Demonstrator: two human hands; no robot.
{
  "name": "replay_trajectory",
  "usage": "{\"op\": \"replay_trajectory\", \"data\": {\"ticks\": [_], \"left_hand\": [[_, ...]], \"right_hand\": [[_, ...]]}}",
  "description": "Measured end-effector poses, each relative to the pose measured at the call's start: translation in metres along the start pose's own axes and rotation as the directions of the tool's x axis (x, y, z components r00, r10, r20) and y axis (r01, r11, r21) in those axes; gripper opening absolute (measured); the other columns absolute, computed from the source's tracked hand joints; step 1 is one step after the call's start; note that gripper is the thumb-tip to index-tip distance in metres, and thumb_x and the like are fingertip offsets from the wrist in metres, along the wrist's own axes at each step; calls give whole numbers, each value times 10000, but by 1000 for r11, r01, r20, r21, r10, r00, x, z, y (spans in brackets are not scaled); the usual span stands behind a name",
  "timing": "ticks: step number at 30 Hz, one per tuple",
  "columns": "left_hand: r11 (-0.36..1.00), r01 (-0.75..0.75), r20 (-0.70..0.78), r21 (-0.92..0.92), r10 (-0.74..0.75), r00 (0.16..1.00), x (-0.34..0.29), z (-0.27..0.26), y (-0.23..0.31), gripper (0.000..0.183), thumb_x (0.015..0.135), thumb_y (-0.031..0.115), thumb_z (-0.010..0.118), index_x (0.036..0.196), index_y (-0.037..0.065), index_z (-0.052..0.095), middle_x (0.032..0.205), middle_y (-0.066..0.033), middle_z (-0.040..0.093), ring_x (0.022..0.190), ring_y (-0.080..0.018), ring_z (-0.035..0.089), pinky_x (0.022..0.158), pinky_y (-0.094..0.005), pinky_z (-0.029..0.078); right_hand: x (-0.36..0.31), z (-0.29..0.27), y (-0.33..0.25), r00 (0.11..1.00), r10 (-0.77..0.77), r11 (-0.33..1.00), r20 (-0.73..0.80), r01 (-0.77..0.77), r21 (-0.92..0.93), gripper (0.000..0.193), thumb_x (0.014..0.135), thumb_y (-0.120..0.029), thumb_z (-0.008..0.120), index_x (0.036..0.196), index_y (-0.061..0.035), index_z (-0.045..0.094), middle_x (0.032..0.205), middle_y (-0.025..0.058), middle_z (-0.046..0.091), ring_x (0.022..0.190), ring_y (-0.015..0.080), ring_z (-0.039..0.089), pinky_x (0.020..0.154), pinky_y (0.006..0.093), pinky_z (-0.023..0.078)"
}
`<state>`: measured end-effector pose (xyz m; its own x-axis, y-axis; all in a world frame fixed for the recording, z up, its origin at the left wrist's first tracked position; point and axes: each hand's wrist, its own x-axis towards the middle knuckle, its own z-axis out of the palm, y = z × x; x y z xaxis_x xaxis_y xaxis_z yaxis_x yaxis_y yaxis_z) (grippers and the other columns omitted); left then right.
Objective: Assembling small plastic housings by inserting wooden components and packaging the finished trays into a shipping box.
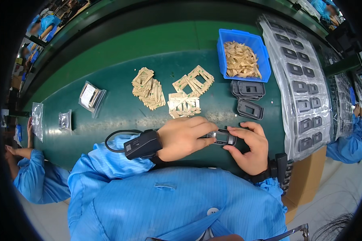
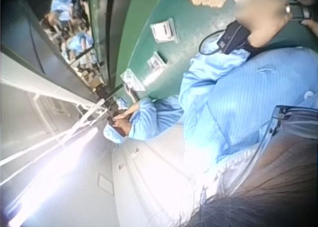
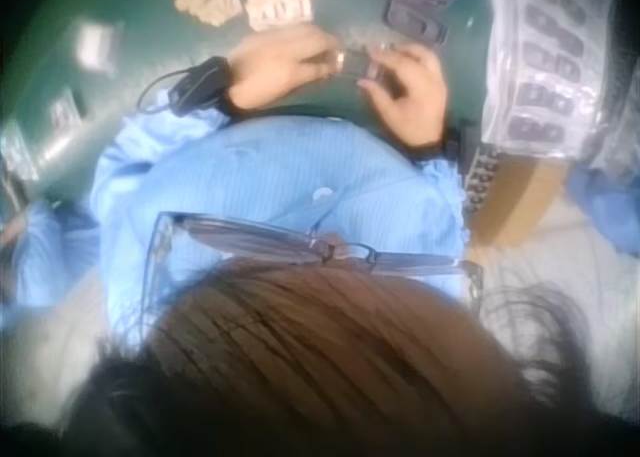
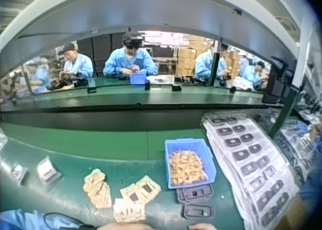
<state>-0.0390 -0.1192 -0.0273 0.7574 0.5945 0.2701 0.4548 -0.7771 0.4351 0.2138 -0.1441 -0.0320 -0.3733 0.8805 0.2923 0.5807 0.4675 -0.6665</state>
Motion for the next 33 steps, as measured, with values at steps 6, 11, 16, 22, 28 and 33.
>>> {"op": "replay_trajectory", "data": {"ticks": [6, 11, 16, 22, 28, 33], "left_hand": [[968, -242, -6, 63, 243, 970, 6, 7, -9, 300, 790, 160, 701, 1086, 108, 706, 1092, -43, 619, 1044, -231, 607, 770, -356, 549], [989, -108, 10, -103, 110, 994, 7, 10, 11, 333, 763, 204, 763, 1073, 98, 707, 999, -34, 612, 973, -241, 610, 720, -370, 524], [953, 194, -151, -233, -233, 961, 20, 0, 14, 348, 805, 190, 751, 1131, 84, 689, 946, -92, 632, 833, -285, 640, 699, -379, 516], [877, 381, -58, -294, -414, 909, 18, 10, 10, 347, 834, 108, 710, 1177, 67, 669, 950, -108, 643, 775, -280, 659, 686, -371, 518], [894, 377, -63, -243, -403, 913, 29, 16, 4, 238, 819, 145, 728, 1047, 74, 719, 903, -99, 656, 754, -260, 664, 654, -364, 514], [825, 457, 43, -334, -470, 881, 46, 10, -9, 89, 756, 112, 739, 806, 39, 744, 769, -121, 685, 684, -270, 664, 627, -365, 523]], "right_hand": [[0, 2, -2, 1000, -10, 1000, -13, 9, -5, 413, 647, -104, 847, 1028, -58, 696, 1128, 75, 717, 1042, 310, 602, 924, 401, 480], [-9, 10, -4, 971, 165, 973, -172, -189, -134, 298, 727, -76, 812, 991, -12, 692, 988, 109, 711, 812, 236, 671, 696, 340, 544], [-6, 15, -3, 906, 423, 865, -20, -397, 307, 195, 837, -31, 727, 1013, 38, 680, 832, 109, 686, 603, 125, 633, 534, 259, 495], [2, 19, -2, 841, 529, 705, 117, -512, 491, 228, 853, 10, 703, 1071, 63, 663, 730, 55, 661, 577, 54, 597, 524, 217, 463], [5, 18, -3, 855, 507, 727, 110, -493, 478, 181, 817, 26, 719, 988, 45, 664, 678, 45, 646, 536, 56, 583, 510, 221, 453], [15, 26, 9, 882, 466, 821, 67, -459, 339, 75, 806, 4, 698, 836, 17, 630, 633, 99, 642, 502, 132, 613, 492, 273, 456]]}}
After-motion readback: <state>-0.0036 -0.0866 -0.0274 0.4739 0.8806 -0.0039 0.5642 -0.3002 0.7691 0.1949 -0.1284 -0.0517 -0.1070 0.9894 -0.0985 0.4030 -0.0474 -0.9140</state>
